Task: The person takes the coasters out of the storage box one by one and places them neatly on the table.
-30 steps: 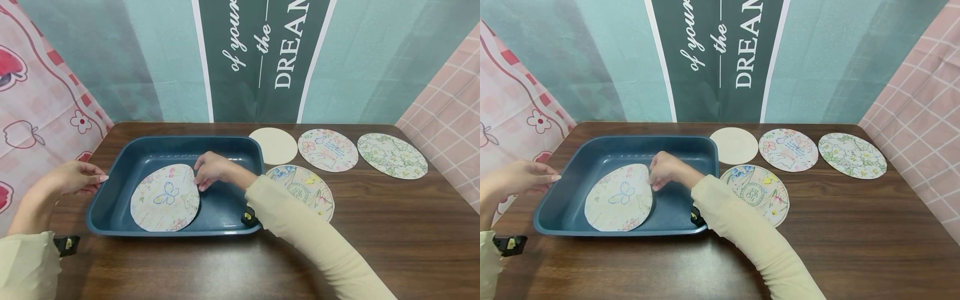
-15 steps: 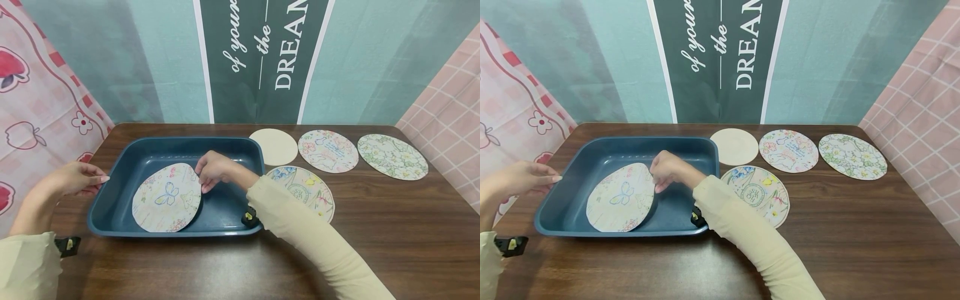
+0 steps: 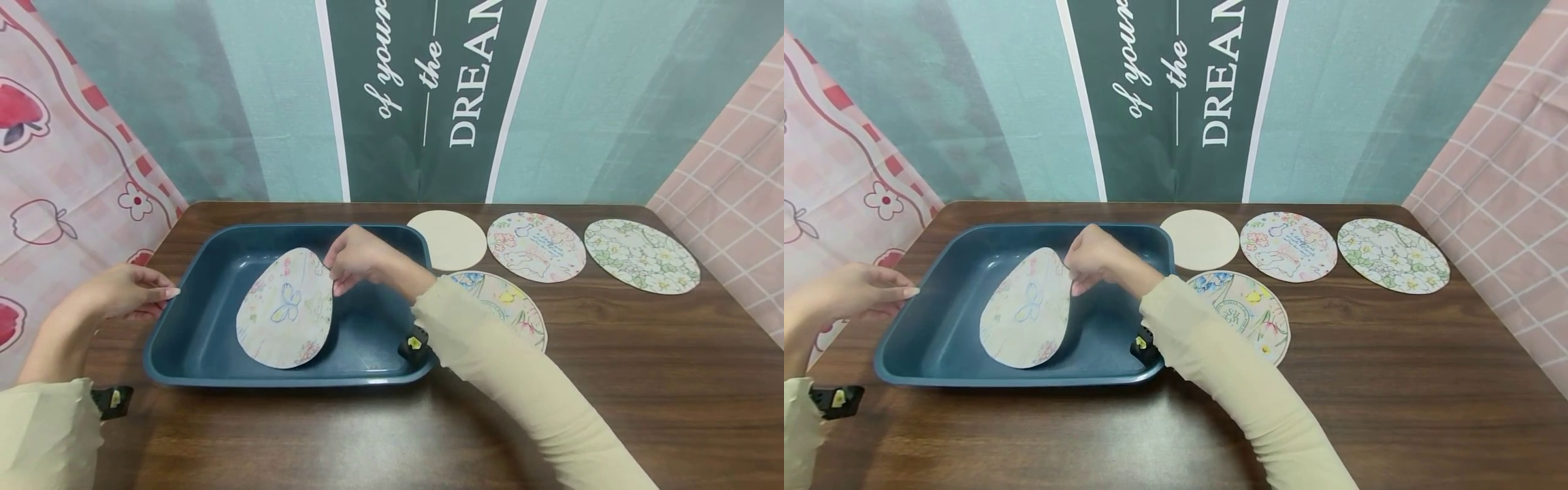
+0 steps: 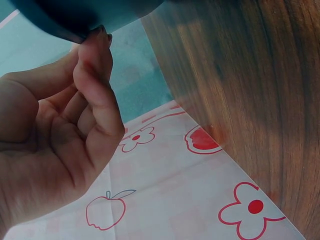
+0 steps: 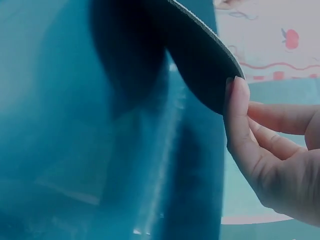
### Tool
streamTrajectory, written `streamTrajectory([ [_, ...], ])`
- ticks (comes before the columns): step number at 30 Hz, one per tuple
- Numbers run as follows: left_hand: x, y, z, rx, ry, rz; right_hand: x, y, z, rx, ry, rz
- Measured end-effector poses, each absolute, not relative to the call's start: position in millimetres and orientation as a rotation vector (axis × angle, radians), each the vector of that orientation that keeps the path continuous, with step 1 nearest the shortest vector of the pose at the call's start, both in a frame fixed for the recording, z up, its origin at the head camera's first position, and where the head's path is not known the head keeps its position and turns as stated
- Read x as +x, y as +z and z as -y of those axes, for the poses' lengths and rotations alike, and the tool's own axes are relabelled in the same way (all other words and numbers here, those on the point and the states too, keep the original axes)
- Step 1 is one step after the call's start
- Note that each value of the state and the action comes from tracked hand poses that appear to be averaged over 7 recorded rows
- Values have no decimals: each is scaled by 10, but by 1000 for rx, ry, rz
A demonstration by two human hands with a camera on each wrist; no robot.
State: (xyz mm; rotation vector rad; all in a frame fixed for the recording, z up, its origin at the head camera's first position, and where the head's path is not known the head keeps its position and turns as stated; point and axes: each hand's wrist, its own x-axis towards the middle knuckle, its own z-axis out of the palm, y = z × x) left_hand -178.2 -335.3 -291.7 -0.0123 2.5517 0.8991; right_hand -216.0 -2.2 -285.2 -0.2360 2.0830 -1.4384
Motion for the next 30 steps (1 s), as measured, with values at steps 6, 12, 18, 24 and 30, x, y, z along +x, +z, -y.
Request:
streamTrajectory([
  [6, -1791, -2934, 3369, 2, 896, -2551, -2159, -2685, -76, -268, -1486, -2104],
  [12, -1811, -2979, 3408, 8, 913, -2545, -2166, -2543, -220, -279, -1538, -2100],
  [18, -1804, -2973, 3396, 18, 938, -2536, -2160, -2406, -388, -286, -1555, -2118],
  [24, -1794, -2950, 3377, 15, 935, -2532, -2133, -2287, -577, -303, -1491, -2213],
  [30, -1793, -2950, 3389, 11, 949, -2527, -2123, -2214, -777, -292, -1397, -2346],
])
